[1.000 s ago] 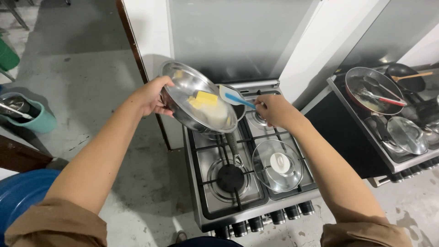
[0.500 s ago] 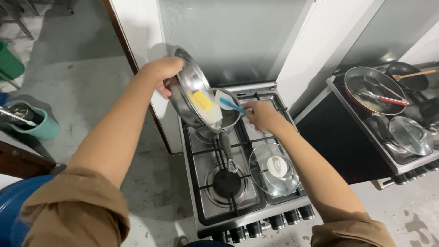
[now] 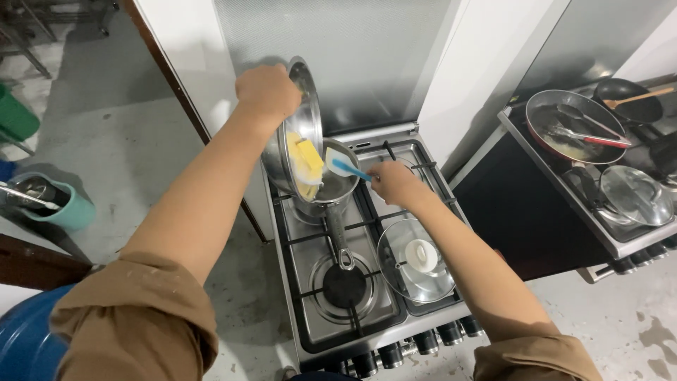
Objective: The recorder is preparing ingredients and equipment in a kitchen, including melting butter in a pot and retrieving eggs from a refrigerator.
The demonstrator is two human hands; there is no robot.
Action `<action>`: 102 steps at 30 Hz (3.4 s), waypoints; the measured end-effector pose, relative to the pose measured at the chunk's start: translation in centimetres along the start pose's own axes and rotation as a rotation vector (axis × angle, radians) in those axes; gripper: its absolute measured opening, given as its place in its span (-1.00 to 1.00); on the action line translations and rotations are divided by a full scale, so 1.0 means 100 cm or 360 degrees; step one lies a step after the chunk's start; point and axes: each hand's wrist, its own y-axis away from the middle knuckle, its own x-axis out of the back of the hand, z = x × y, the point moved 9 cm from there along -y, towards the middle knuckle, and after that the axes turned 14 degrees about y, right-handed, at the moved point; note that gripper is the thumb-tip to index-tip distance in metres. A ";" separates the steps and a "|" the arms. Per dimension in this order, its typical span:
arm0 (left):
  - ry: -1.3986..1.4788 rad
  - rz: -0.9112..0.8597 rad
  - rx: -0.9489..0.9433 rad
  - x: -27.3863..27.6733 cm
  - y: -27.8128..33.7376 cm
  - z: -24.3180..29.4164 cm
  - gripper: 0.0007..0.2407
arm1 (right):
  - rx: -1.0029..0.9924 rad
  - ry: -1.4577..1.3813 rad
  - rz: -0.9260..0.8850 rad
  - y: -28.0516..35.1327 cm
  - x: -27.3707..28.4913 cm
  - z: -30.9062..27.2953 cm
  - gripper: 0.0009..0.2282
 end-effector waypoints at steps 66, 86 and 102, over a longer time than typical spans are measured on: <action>-0.0215 0.0255 -0.0929 0.031 0.071 0.082 -0.48 | 0.0340 0.1624 0.0752 -0.003 0.111 -0.091 -0.81; 0.0011 0.0426 -0.1063 0.055 0.077 0.073 -0.54 | 0.0252 0.1628 0.0723 -0.005 0.117 -0.112 -0.80; 0.0024 0.0350 -0.0988 0.055 0.080 0.077 -0.50 | 0.0161 0.1660 0.0723 -0.010 0.107 -0.126 -0.86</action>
